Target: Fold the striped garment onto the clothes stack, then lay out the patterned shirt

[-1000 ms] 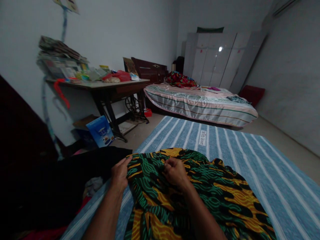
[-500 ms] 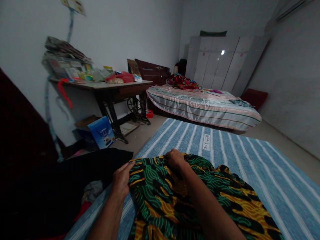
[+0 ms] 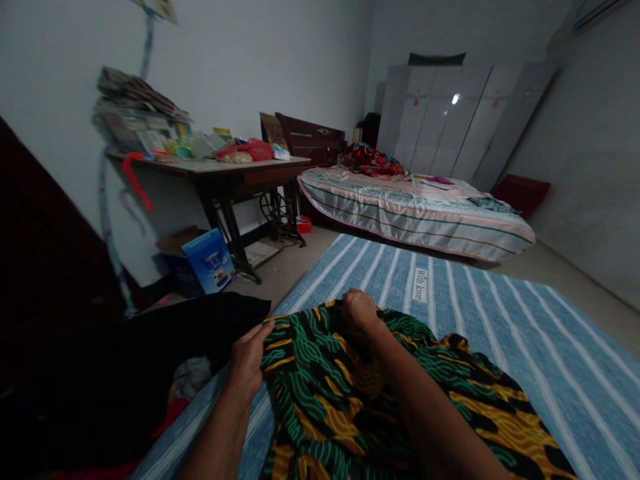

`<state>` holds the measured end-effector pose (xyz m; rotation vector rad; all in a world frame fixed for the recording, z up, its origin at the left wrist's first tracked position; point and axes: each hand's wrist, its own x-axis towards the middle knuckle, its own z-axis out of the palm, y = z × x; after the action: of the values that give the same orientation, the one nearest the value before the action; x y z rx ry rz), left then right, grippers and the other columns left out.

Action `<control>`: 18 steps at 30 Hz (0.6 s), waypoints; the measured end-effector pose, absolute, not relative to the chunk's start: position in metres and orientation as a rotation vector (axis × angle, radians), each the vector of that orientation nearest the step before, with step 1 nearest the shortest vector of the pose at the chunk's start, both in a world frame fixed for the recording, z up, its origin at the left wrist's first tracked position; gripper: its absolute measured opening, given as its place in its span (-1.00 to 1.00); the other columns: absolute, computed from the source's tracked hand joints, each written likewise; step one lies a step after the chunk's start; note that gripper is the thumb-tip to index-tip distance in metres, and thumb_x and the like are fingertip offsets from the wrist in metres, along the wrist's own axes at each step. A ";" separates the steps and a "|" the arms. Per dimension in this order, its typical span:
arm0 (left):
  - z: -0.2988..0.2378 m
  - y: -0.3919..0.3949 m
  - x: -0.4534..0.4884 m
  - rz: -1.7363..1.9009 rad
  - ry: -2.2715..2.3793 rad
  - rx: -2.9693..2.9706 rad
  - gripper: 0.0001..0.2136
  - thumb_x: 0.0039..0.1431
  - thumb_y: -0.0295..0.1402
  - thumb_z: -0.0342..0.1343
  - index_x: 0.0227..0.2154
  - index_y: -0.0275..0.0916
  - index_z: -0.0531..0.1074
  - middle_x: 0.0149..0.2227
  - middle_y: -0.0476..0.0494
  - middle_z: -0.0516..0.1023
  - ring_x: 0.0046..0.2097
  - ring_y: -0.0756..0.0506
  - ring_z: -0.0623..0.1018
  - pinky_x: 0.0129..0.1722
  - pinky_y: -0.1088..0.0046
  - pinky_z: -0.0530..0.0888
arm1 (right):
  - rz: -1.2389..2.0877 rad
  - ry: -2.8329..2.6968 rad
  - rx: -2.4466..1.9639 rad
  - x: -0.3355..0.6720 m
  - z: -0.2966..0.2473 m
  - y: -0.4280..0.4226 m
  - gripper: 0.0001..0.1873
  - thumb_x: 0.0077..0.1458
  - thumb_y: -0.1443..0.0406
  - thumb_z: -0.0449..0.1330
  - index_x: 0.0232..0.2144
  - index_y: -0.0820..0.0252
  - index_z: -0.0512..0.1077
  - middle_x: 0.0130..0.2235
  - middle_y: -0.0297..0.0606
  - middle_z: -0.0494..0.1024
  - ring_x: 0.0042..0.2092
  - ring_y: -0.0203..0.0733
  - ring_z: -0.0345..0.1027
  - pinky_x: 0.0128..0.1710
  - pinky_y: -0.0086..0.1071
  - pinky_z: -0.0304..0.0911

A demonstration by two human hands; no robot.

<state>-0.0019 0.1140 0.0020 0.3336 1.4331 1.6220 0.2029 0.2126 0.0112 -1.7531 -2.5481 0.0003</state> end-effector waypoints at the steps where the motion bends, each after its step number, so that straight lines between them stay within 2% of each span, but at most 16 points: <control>1: 0.002 0.115 -0.002 1.617 1.427 0.341 -0.79 -0.09 -0.43 0.27 -0.33 -0.37 0.54 -0.57 -0.11 0.55 -0.45 -0.13 0.59 -0.36 0.36 0.53 | -0.017 -2.550 -1.753 0.203 0.015 0.215 -0.67 0.18 0.40 -0.05 -0.19 0.30 0.49 -0.16 0.02 0.51 -0.10 -0.11 0.42 -0.15 -0.41 0.24; 9: -0.008 0.122 -0.005 1.604 1.569 0.402 -0.69 -0.12 -0.37 0.27 -0.25 -0.36 0.51 -0.54 -0.09 0.56 -0.44 -0.11 0.57 -0.32 0.37 0.51 | -0.070 -2.567 -1.745 0.191 0.032 0.233 -0.72 0.14 0.39 0.02 -0.20 0.33 0.50 -0.15 0.09 0.52 -0.07 -0.06 0.42 -0.12 -0.36 0.25; 15: -0.022 0.124 -0.014 1.436 1.750 0.919 -0.71 -0.06 -0.15 0.13 -0.39 -0.29 0.51 -0.57 -0.01 0.51 -0.42 -0.11 0.54 -0.41 0.46 0.43 | -0.054 -2.529 -1.762 0.183 0.029 0.246 -0.69 0.18 0.38 -0.03 -0.11 0.29 0.43 -0.10 0.07 0.51 -0.05 -0.05 0.41 -0.13 -0.33 0.25; 18: -0.022 0.124 -0.017 1.266 1.991 1.227 -0.73 0.03 -0.13 0.03 -0.49 -0.24 0.47 -0.57 -0.02 0.49 -0.42 -0.08 0.50 -0.44 0.50 0.35 | -0.026 -2.498 -1.793 0.179 0.023 0.248 -0.67 0.21 0.38 -0.07 -0.04 0.28 0.36 -0.09 0.06 0.50 -0.04 -0.07 0.40 -0.13 -0.34 0.24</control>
<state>-0.0172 0.1244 -0.0223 1.2272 1.9911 1.2655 0.1793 0.2483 0.0227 -1.7930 -2.4982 -0.0260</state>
